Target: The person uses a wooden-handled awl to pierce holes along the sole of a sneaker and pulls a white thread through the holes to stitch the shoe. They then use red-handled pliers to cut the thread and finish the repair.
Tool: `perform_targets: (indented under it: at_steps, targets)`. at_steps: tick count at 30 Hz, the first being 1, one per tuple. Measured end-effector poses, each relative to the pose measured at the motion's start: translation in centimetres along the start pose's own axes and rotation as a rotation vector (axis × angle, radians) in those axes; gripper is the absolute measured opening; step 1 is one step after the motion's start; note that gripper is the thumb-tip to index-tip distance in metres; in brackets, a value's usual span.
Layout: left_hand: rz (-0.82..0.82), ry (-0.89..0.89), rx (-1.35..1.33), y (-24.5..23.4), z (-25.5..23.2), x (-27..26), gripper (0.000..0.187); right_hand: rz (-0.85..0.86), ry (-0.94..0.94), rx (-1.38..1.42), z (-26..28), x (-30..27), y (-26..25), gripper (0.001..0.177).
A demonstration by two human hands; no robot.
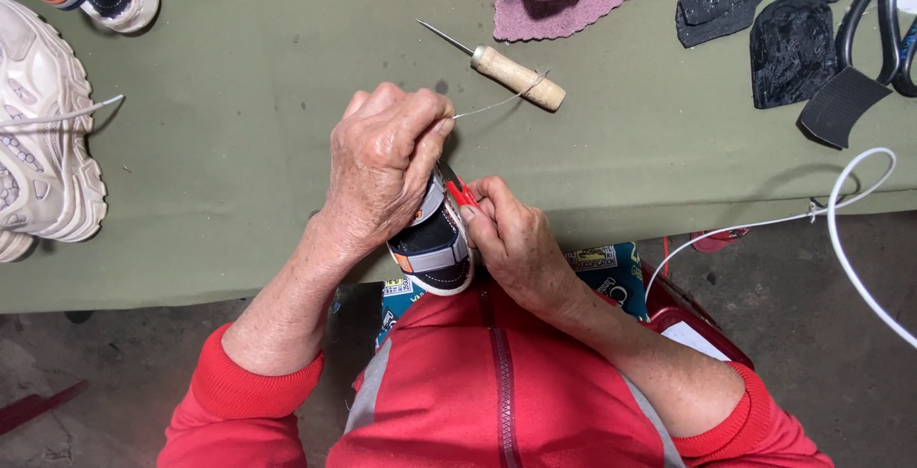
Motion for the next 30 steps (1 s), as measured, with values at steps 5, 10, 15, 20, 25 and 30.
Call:
perform_targets:
  at_steps: [5,10,15,20,25,30]
  targets:
    - [0.005,0.002,0.005,0.2,0.2,0.0,0.013,-0.003,0.011,0.005,-0.1,0.1,0.1,0.018]
    - [0.01,0.01,0.004,0.2,0.2,0.1,0.013,-0.01,0.037,0.036,-0.5,0.0,0.3,0.018]
    - [0.014,0.019,0.007,0.5,0.4,0.0,0.012,-0.011,0.047,0.055,-0.2,0.1,0.4,0.017]
    - [0.029,0.038,-0.012,0.6,0.1,0.1,0.012,-0.002,0.04,0.054,-0.6,-0.2,0.7,0.015]
    - [0.043,0.049,-0.037,0.7,0.1,0.1,0.012,0.004,0.052,0.09,-0.4,-0.5,0.5,0.016]
    - [0.079,0.057,-0.043,1.4,0.0,-0.1,0.015,0.072,0.193,0.254,-0.9,-0.9,1.2,0.017]
Point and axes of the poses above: each hand's wrist, its own x-axis towards the middle knuckle, its own y-axis out of the palm, z = x × y, the point moved 8 cm from there along x, towards the middle knuckle, and after that the axes turned 2 degrees about -z, right-handed, at the moved point
